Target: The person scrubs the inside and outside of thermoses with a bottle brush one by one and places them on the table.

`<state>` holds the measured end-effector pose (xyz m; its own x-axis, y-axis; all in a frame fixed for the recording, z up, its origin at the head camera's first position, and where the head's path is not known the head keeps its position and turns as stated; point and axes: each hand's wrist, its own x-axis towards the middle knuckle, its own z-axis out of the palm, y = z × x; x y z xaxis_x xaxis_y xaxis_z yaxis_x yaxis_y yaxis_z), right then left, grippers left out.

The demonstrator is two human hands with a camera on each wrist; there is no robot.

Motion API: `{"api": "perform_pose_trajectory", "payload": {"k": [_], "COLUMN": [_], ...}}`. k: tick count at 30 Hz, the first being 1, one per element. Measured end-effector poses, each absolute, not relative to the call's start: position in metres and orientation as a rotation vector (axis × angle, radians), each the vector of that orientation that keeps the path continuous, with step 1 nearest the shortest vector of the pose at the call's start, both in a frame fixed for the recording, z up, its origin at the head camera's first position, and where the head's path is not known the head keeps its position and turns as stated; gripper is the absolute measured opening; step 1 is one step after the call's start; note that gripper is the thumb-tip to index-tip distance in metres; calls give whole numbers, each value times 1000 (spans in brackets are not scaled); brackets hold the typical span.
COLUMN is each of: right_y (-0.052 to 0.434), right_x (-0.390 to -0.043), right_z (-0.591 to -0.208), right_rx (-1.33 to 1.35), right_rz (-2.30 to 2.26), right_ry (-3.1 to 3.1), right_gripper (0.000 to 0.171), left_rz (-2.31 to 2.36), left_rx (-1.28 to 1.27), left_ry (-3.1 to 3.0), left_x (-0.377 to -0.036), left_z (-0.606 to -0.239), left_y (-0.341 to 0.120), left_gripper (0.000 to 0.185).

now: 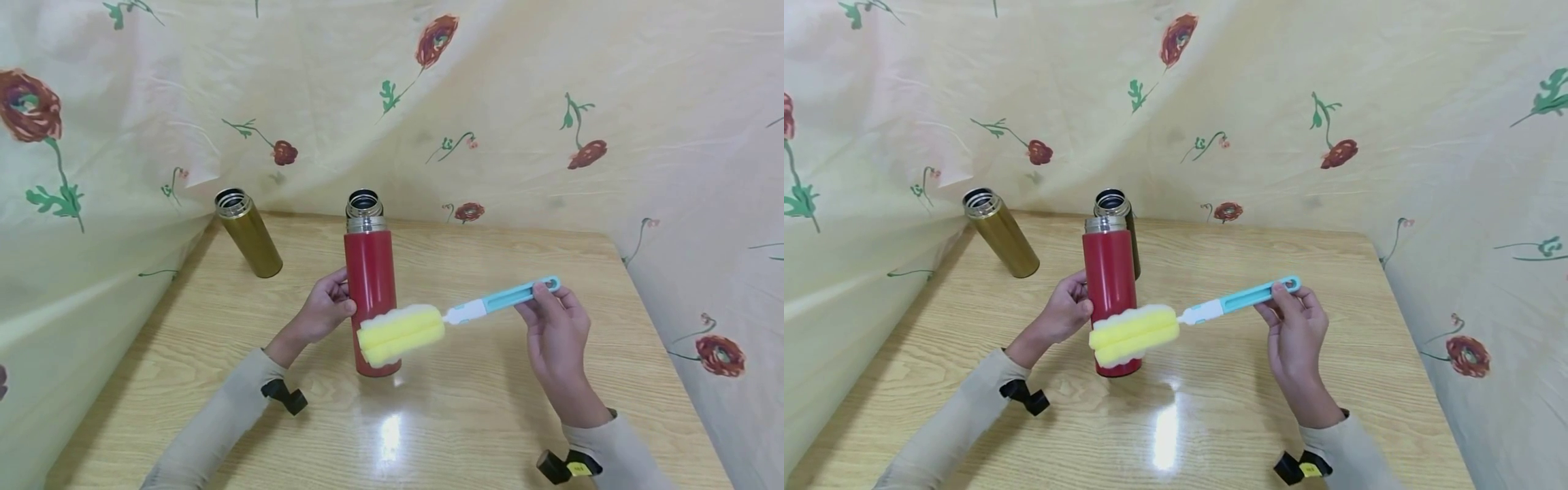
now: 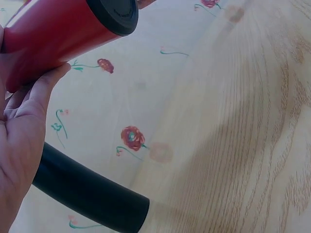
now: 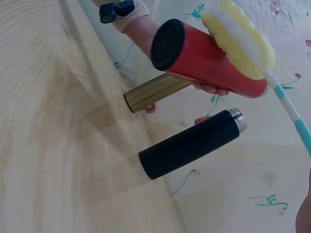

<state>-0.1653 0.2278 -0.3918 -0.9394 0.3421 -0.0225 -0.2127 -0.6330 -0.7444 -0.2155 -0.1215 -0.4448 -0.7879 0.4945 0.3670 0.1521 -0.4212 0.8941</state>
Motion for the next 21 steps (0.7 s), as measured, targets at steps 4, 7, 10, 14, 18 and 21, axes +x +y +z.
{"api": "perform_pose_trajectory", "payload": {"k": [4, 7, 10, 14, 18, 21], "right_y": [230, 231, 231, 232, 233, 233], "right_x": [-157, -153, -149, -147, -146, -148], "right_z": [-399, -404, -408, -412, -412, -411], "right_rx": [-219, -183, -145, -122, -117, -102], "right_rz": [2576, 2579, 2592, 2584, 2580, 2591], "right_ry": [-1204, -1222, -1219, -1250, -1256, -1232], "right_gripper": [4, 5, 6, 7, 8, 8], "left_rz": [2296, 2289, 2284, 2287, 2308, 2319], "left_rx": [934, 952, 959, 947, 931, 928], "left_ry": [1529, 1522, 1531, 1537, 1520, 1519], "left_x": [-216, -217, -217, -216, -215, -214], "left_z": [-445, -445, -445, -444, -444, -444], "left_y": [-122, -122, -122, -121, -119, -118], "left_gripper": [84, 78, 75, 75, 75, 78]}}
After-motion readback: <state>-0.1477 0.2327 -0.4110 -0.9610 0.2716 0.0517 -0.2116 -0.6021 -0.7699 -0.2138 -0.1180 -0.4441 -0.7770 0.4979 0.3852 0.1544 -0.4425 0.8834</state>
